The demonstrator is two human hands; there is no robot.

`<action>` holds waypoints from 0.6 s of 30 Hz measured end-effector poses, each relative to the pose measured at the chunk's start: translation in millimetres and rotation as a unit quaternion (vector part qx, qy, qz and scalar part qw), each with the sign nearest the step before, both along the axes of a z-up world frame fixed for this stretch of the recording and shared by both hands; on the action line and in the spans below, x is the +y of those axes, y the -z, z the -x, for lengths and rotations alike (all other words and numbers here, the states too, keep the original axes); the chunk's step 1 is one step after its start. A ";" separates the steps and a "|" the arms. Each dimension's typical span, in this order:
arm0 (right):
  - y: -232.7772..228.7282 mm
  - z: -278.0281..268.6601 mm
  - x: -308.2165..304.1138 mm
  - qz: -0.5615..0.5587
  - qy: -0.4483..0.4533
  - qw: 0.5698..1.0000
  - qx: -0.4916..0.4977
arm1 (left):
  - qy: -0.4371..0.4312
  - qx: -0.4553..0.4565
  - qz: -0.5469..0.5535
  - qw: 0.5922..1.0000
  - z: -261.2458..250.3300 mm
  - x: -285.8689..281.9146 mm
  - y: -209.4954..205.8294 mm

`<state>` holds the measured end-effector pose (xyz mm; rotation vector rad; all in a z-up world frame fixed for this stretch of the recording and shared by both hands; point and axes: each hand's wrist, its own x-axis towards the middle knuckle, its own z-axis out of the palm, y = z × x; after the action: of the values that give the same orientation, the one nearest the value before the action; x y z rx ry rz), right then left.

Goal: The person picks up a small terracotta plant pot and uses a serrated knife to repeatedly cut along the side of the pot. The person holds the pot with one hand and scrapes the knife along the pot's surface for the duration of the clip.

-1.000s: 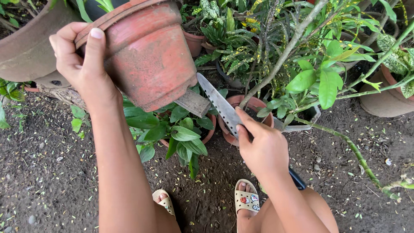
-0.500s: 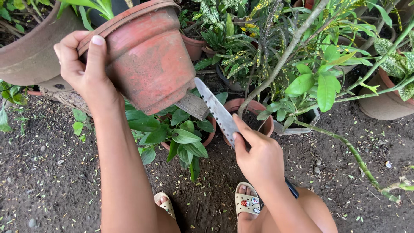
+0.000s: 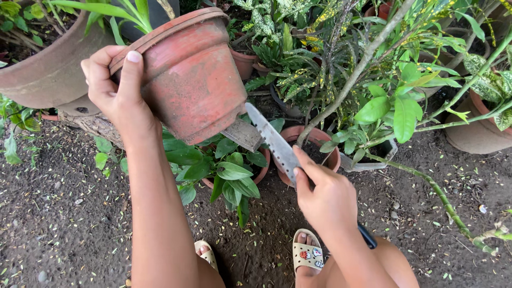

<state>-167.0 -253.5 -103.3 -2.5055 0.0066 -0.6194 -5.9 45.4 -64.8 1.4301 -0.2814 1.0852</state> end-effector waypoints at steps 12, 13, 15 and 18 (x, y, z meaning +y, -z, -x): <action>-7.9 -5.8 -10.4 0.038 -0.010 0.999 0.001 | 0.003 -0.007 -0.012 1.000 -0.4 -4.0 0.7; -7.5 -6.7 -10.1 0.041 -0.012 0.999 -0.003 | -0.002 -0.007 -0.019 1.000 0.5 -4.3 0.5; -7.5 -9.2 -9.0 0.046 -0.019 0.999 -0.013 | -0.008 -0.008 -0.024 1.000 1.7 -5.2 -0.2; -8.6 -0.1 -7.6 0.041 -0.018 0.999 -0.007 | -0.012 -0.012 -0.024 1.000 1.5 -5.0 -2.2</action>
<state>-166.9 -261.1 -94.8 -2.5744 -0.0704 -0.6338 -7.4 40.4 -62.6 1.4667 -0.3094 1.1216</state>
